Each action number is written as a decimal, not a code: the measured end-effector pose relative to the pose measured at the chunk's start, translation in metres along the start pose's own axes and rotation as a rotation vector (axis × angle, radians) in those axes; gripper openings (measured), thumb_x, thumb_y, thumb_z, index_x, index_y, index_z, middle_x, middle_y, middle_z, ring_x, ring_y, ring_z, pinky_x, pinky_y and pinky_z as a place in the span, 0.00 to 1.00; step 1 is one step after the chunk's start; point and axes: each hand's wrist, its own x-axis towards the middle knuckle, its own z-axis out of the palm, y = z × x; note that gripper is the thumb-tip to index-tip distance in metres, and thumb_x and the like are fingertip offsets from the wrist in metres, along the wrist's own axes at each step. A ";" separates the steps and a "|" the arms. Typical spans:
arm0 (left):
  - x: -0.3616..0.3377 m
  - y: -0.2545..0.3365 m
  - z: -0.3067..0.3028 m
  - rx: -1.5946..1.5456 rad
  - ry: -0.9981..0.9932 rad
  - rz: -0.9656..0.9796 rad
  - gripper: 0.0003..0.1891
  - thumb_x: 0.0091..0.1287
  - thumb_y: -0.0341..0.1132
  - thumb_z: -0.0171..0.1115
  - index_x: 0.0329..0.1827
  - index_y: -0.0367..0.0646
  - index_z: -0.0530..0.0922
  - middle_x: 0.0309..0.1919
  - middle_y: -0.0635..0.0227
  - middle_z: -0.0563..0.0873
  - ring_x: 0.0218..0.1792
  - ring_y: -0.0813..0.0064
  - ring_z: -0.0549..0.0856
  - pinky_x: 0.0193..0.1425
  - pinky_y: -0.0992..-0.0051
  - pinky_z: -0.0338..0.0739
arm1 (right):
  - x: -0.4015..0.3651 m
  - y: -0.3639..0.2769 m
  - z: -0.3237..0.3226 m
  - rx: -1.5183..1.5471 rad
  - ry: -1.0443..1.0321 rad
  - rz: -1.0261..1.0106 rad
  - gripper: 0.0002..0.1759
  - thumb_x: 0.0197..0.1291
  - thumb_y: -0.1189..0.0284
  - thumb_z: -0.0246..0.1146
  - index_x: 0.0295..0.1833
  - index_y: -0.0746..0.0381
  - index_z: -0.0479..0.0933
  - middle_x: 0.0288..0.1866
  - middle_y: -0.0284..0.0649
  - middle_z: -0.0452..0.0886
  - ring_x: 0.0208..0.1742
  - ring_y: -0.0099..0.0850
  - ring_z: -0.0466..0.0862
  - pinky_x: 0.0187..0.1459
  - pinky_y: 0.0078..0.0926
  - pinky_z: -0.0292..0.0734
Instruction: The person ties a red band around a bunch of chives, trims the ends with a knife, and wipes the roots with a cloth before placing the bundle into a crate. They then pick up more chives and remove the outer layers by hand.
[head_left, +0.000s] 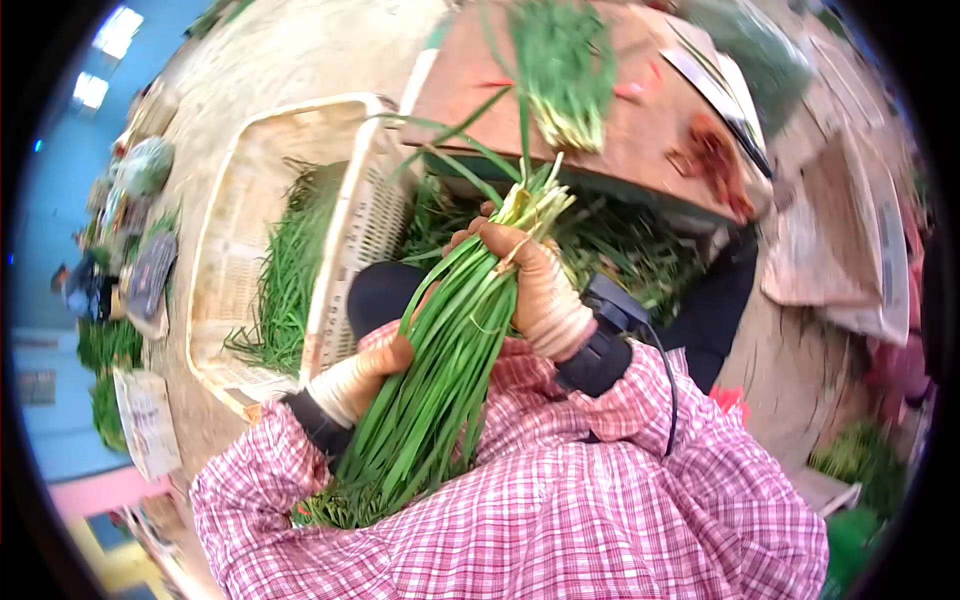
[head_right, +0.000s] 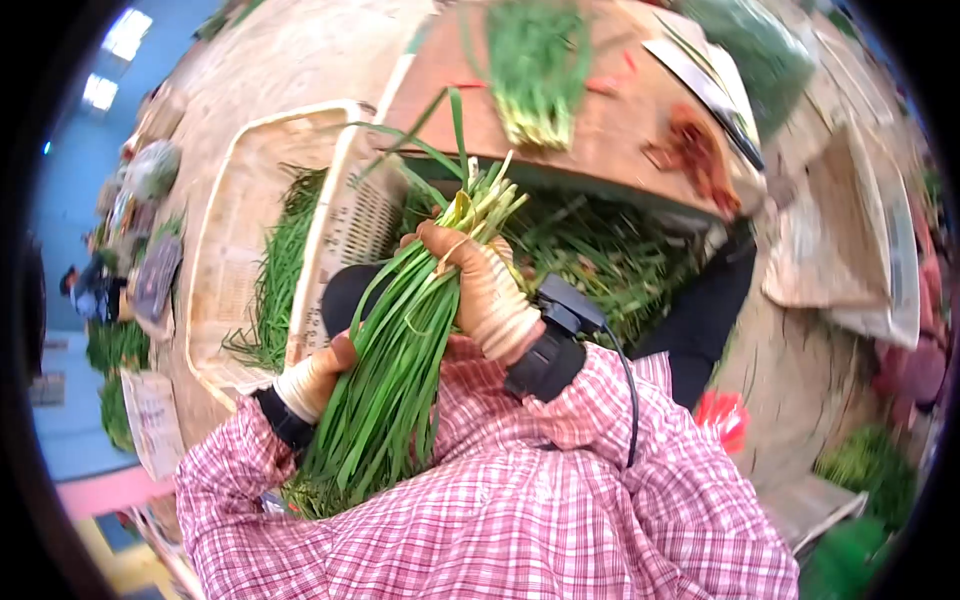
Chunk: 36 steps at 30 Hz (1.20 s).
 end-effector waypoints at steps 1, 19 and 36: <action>0.005 -0.009 0.006 -0.056 -0.041 -0.098 0.49 0.57 0.58 0.78 0.78 0.45 0.64 0.66 0.63 0.80 0.62 0.67 0.82 0.68 0.64 0.79 | -0.007 0.004 -0.010 0.046 0.063 -0.043 0.19 0.63 0.72 0.69 0.57 0.61 0.75 0.44 0.47 0.86 0.44 0.41 0.89 0.49 0.41 0.87; 0.049 -0.007 0.060 1.349 0.377 0.059 0.53 0.51 0.25 0.73 0.82 0.35 0.55 0.61 0.56 0.82 0.60 0.70 0.80 0.63 0.73 0.77 | -0.018 -0.053 -0.116 -0.454 0.174 -0.418 0.38 0.61 0.53 0.75 0.69 0.64 0.72 0.53 0.42 0.85 0.54 0.30 0.84 0.55 0.32 0.77; 0.048 0.008 0.060 1.323 0.364 0.152 0.46 0.53 0.26 0.77 0.76 0.36 0.63 0.59 0.59 0.83 0.57 0.70 0.82 0.63 0.71 0.77 | -0.038 -0.078 -0.100 -1.299 0.317 -0.753 0.09 0.62 0.69 0.69 0.44 0.61 0.86 0.41 0.47 0.86 0.36 0.42 0.87 0.41 0.37 0.82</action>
